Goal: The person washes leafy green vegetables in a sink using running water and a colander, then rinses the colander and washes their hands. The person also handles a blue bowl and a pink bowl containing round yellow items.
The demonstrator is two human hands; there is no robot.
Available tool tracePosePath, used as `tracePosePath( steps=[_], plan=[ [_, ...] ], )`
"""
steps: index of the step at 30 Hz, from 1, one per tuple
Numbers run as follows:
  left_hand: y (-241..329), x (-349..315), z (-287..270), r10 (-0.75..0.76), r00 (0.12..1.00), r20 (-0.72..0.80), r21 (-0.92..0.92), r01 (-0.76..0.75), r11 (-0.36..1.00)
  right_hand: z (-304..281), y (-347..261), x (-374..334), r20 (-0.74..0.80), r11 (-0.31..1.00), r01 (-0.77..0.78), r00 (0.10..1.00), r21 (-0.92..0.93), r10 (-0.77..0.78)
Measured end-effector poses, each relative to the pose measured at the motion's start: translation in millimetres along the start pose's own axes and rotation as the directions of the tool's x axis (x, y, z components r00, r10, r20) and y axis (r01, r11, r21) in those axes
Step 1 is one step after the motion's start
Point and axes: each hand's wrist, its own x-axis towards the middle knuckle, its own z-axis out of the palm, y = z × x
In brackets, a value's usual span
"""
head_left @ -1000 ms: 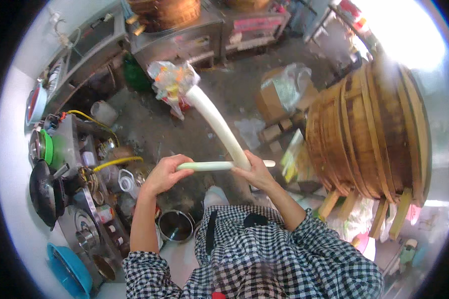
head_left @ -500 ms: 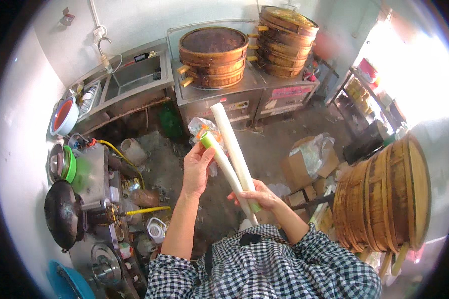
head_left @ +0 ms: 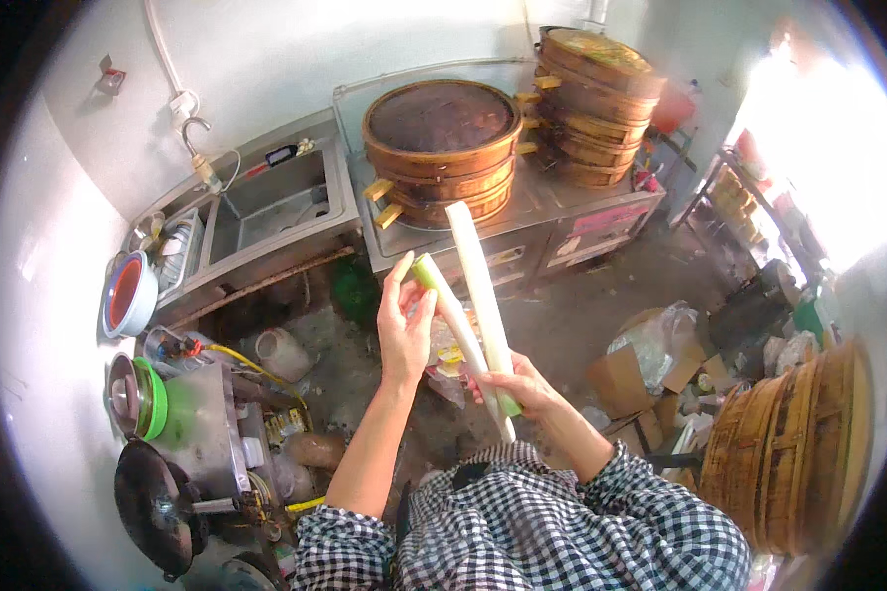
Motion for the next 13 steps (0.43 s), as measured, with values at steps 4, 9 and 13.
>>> tracePosePath(
  steps=[4, 9, 13],
  plan=[
    [-12.5, 24.9, -29.5, 0.189, 0.981, -0.033, 0.462, -0.152, 0.874, 14.4, -1.9, 43.7, -0.042, 0.997, -0.017, 0.999, -0.073, 0.014],
    [-46.9, 61.5, -47.0, 0.102, 0.988, -0.117, 0.219, -0.075, 0.973, 22.9, -8.0, 77.9, -0.172, 0.954, 0.016, 0.983, -0.3, -0.071],
    [-72.9, 79.9, -55.8, -0.219, 0.972, -0.087, -0.197, 0.199, 0.96, 26.2, -3.6, 115.1, -0.278, 0.925, -0.018, 0.956, -0.38, -0.095]
  ],
)
